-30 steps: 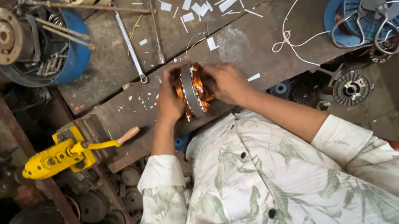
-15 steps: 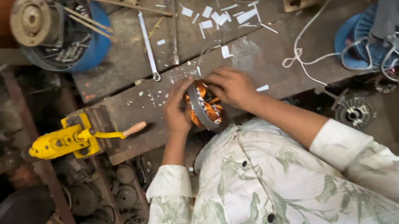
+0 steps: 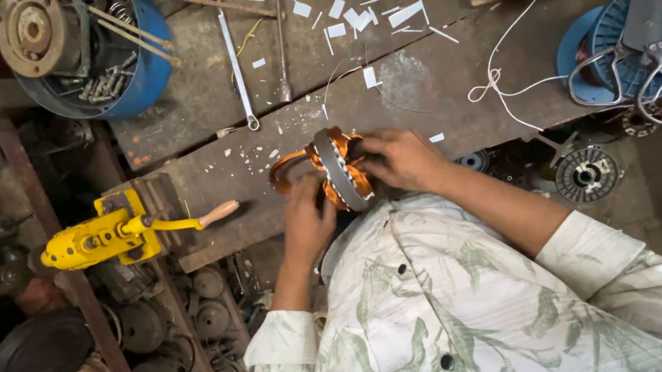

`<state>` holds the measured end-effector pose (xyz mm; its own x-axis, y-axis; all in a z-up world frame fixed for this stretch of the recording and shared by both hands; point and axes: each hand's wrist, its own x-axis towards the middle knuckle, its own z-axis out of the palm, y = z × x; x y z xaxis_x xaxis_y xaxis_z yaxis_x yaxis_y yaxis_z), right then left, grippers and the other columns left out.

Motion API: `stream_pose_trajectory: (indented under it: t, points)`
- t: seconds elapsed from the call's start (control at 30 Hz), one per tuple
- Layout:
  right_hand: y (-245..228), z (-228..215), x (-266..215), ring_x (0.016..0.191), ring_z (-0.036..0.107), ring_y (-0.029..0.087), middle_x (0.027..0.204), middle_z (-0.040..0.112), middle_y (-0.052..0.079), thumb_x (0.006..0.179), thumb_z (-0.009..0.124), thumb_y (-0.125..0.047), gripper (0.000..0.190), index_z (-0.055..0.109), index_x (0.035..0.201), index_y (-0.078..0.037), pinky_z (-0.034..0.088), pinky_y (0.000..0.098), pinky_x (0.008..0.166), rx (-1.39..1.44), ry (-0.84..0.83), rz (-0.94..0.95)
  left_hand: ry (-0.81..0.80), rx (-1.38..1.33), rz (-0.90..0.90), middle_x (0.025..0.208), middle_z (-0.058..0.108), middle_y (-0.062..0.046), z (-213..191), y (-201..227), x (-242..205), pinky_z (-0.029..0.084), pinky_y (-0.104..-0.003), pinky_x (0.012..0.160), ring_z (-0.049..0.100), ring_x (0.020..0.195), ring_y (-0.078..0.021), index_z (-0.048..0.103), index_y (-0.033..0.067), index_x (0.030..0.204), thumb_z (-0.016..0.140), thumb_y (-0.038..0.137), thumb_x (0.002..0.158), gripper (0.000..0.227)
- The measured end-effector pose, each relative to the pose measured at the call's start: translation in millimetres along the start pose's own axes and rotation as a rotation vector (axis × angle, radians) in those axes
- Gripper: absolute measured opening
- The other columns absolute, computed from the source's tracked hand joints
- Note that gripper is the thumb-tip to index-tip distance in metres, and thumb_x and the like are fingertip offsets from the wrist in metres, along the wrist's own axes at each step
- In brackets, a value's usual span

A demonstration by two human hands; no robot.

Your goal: The person winds a copper wire around a motor stator core, carefully inserting white insulating spacers between the windings. They manipulate the wire and the stator by hand, ensuring the coils are tightly packed and properly aligned within the slots.

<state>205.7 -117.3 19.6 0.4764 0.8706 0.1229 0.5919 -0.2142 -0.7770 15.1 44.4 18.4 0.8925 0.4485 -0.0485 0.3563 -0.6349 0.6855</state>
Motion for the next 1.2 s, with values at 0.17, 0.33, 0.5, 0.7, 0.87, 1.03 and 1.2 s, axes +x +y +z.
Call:
stream_pose_trajectory:
  t: [0.17, 0.33, 0.5, 0.7, 0.87, 1.03, 1.2]
  points:
    - [-5.8, 11.4, 0.2, 0.088, 0.069, 0.042, 0.116, 0.068, 0.019, 0.086, 0.073, -0.024, 0.029, 0.067, 0.11, -0.009, 0.058, 0.051, 0.073, -0.124, 0.012, 0.068, -0.019, 0.03, 0.124, 0.116, 0.067, -0.024, -6.6, -2.4, 16.8, 0.048, -0.05, 0.097, 0.06, 0.111, -0.0458, 0.063, -0.0001, 0.122, 0.075, 0.01, 0.075, 0.049]
    - [-7.8, 13.8, 8.0, 0.084, 0.07, 0.036, 0.1, 0.068, 0.014, 0.085, 0.073, -0.018, 0.024, 0.064, 0.104, -0.007, 0.056, 0.0472, 0.072, 0.037, -0.05, 0.159, -0.008, -0.016, 0.088, 0.114, 0.067, -0.024, -6.4, -0.8, 17.8, 0.051, -0.049, 0.092, 0.062, 0.106, -0.0448, 0.062, -0.0001, 0.121, 0.071, 0.006, 0.079, 0.043]
    - [-2.3, 12.1, 16.0, 0.086, 0.07, 0.035, 0.098, 0.067, 0.014, 0.081, 0.073, -0.012, 0.023, 0.067, 0.101, -0.005, 0.056, 0.0443, 0.073, 0.106, -0.092, 0.142, -0.057, -0.03, 0.143, 0.112, 0.067, -0.023, -9.0, -14.0, 16.4, 0.052, -0.049, 0.091, 0.063, 0.107, -0.0439, 0.062, 0.0001, 0.118, 0.067, 0.0, 0.078, 0.04]
    - [3.4, 0.3, 14.0, 0.093, 0.07, 0.036, 0.106, 0.07, 0.015, 0.08, 0.078, -0.015, 0.025, 0.073, 0.104, -0.007, 0.057, 0.0432, 0.082, 0.107, -0.053, -0.068, 0.084, 0.229, 0.337, 0.111, 0.067, -0.02, 2.1, -26.4, 11.7, 0.05, -0.048, 0.096, 0.063, 0.108, -0.0398, 0.064, -0.0006, 0.114, 0.072, 0.003, 0.067, 0.047]
    - [6.9, 7.4, 9.2, 0.093, 0.071, 0.035, 0.105, 0.07, 0.012, 0.081, 0.082, -0.023, 0.025, 0.075, 0.1, -0.008, 0.057, 0.0437, 0.082, 0.045, -0.042, 0.001, 0.003, 0.267, 0.32, 0.108, 0.069, -0.015, -15.4, -21.9, 18.5, 0.047, -0.047, 0.089, 0.062, 0.102, -0.0357, 0.07, 0.0055, 0.109, 0.077, 0.006, 0.072, 0.038]
    - [1.4, 20.5, 3.8, 0.092, 0.067, 0.041, 0.114, 0.065, 0.014, 0.081, 0.078, -0.02, 0.03, 0.067, 0.104, -0.005, 0.056, 0.0492, 0.076, -0.063, -0.006, 0.08, 0.048, 0.153, 0.263, 0.117, 0.068, -0.014, -2.6, -15.3, 12.2, 0.047, -0.048, 0.096, 0.06, 0.108, -0.0356, 0.069, 0.0051, 0.117, 0.07, 0.003, 0.075, 0.043]
    - [-3.7, 17.0, 8.5, 0.093, 0.067, 0.04, 0.107, 0.064, 0.013, 0.078, 0.076, -0.021, 0.03, 0.065, 0.102, -0.007, 0.055, 0.0497, 0.077, -0.069, -0.052, 0.143, 0.099, 0.214, 0.311, 0.129, 0.06, -0.022, 8.3, -24.5, 10.9, 0.045, -0.052, 0.107, 0.056, 0.118, -0.0408, 0.065, -0.0009, 0.122, 0.071, 0.005, 0.077, 0.046]
